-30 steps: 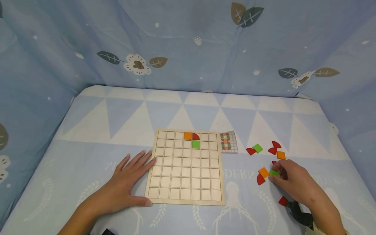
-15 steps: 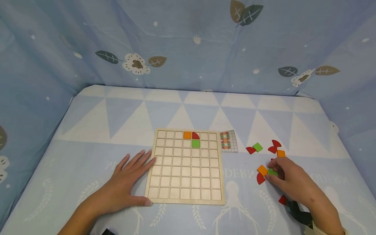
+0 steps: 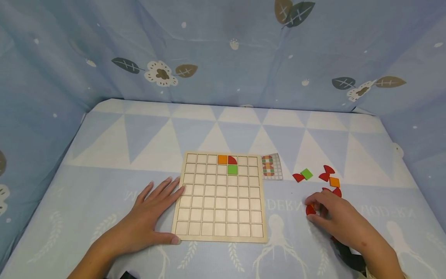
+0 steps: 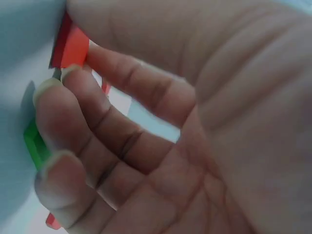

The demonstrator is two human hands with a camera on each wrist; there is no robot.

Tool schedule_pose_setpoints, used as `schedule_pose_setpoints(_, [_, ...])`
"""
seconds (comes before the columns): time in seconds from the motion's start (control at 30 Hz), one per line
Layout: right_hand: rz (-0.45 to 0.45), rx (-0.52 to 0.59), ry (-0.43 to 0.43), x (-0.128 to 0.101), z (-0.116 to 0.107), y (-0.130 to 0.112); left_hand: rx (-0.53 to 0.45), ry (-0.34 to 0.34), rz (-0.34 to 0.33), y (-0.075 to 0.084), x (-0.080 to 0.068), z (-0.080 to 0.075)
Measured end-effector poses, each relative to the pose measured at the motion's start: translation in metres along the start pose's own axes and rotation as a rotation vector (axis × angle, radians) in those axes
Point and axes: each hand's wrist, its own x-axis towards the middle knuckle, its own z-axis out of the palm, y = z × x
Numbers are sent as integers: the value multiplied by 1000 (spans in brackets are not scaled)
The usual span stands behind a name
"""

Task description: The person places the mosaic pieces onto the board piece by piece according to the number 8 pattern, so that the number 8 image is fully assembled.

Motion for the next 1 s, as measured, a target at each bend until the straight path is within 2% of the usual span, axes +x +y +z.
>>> schedule_pose_setpoints(0.33, [39, -39, 76, 0, 4, -6, -10, -2, -7, 2, -1, -2])
schedule_pose_setpoints(0.63, [54, -49, 18, -3, -4, 0, -16, -5, -15, 2, -1, -2])
schedule_pose_setpoints(1.0, [102, 30, -37, -3, -4, 0, -23, -23, -35, 3, 0, -2])
